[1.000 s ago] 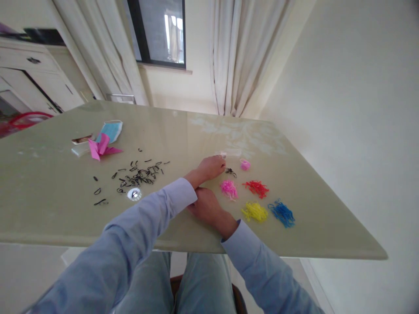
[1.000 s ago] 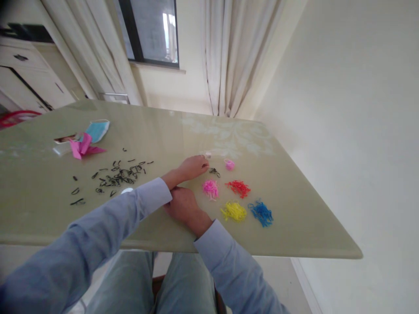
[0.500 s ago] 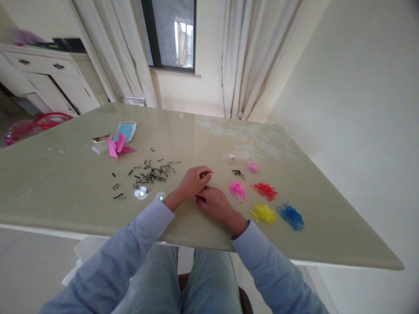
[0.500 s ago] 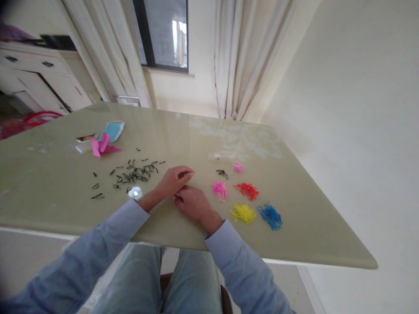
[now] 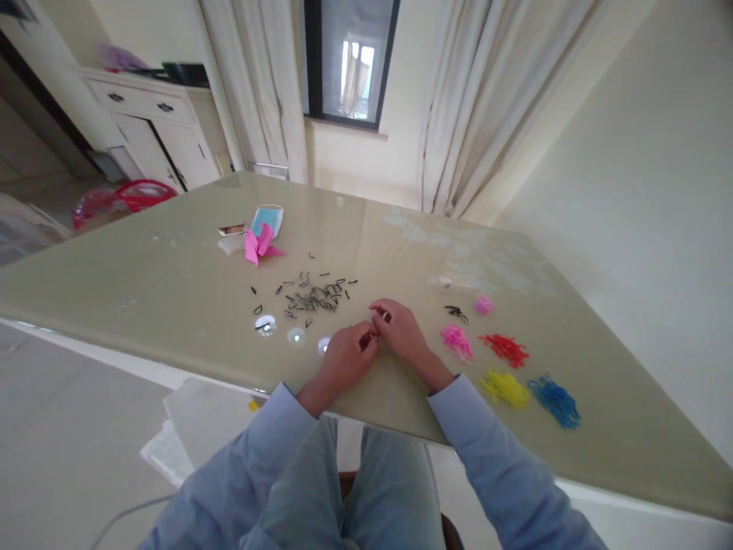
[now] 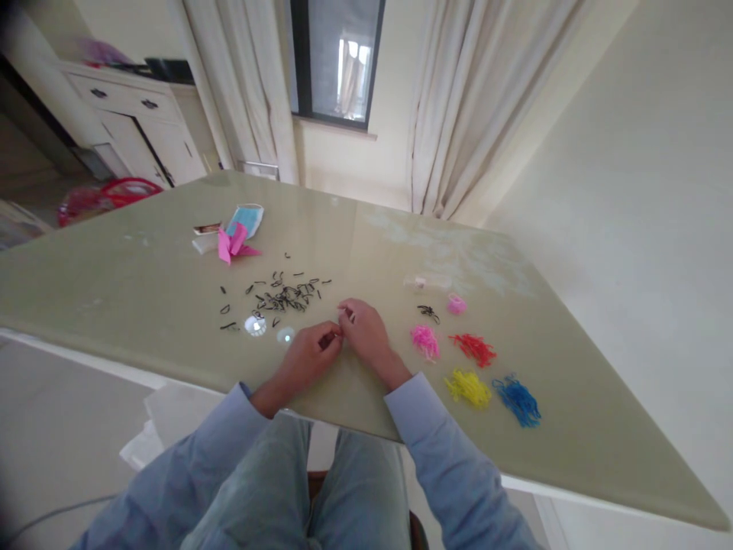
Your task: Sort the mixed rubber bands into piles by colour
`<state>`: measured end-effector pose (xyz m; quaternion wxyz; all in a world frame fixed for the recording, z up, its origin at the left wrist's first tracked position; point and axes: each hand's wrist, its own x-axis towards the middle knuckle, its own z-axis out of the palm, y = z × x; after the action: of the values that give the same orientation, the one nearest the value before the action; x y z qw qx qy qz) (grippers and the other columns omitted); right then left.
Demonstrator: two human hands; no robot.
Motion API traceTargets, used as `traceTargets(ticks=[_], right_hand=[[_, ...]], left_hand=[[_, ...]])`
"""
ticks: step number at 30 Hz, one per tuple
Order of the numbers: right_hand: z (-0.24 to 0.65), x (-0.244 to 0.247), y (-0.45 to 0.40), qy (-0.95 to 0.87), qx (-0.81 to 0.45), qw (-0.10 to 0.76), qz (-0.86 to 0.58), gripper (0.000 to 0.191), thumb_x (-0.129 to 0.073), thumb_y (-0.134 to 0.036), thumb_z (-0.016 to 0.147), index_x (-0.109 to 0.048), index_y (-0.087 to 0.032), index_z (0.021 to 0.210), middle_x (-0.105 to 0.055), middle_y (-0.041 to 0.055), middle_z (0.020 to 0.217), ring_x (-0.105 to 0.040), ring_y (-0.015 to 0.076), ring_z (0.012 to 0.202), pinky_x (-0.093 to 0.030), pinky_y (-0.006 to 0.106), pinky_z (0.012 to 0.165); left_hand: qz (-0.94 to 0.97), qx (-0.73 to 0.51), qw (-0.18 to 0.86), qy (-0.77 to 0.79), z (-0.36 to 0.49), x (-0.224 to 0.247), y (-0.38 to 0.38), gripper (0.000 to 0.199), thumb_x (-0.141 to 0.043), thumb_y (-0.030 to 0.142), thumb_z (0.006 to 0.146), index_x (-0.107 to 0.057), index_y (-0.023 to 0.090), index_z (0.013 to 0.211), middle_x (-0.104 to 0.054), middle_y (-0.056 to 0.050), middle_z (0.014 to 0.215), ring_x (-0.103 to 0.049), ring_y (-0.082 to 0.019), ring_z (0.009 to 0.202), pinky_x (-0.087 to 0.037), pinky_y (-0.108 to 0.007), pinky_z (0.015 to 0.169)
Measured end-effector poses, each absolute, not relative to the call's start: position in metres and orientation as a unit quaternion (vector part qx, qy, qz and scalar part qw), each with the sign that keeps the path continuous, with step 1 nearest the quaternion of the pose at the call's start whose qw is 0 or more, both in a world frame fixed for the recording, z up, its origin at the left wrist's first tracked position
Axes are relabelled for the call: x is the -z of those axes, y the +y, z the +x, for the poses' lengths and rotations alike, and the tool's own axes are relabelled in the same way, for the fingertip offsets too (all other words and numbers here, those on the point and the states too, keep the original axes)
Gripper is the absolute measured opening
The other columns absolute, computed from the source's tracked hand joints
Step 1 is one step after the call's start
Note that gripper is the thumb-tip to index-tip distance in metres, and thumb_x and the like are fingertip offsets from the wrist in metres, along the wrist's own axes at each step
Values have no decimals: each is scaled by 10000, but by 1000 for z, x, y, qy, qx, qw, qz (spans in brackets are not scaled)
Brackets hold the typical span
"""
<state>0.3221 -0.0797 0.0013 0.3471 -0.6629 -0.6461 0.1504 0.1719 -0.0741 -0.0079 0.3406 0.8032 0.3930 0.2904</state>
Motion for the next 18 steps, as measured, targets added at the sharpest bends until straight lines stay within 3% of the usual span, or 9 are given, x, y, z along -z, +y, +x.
traceTargets(ticks=[5,10,14,18], right_hand=[[308,-4,-34,-645,-141,250,-708,212,-647,-256,827,-706,-199,1022,-712,48,953,-625,189,882,-456,295,821],[299,-4,-13,-682,-109,212,-691,146,-587,-258,883,-720,-204,906,-711,55,979,-621,191,923,-450,295,841],[300,-5,-16,-661,-137,277,-683,158,-547,-204,883,-702,-195,854,-721,53,946,-632,175,872,-467,289,818],[304,-9,-35,-554,-291,428,-652,133,-582,-286,855,-668,-187,829,-684,3,784,-560,103,527,-451,237,548]], left_hand=[[780,-312,372,396,173,9,-74,146,-541,158,804,-686,171,819,-683,-12,712,-580,-144,640,-376,-255,620],[787,-301,377,385,172,7,-75,157,-538,164,807,-694,175,818,-705,-22,734,-593,-152,645,-373,-262,615],[792,-297,374,380,172,7,-75,171,-543,170,806,-708,181,849,-723,-25,760,-617,-159,668,-388,-267,636],[796,-290,372,380,172,7,-75,187,-543,188,821,-720,187,879,-730,-30,770,-626,-169,673,-403,-277,651]])
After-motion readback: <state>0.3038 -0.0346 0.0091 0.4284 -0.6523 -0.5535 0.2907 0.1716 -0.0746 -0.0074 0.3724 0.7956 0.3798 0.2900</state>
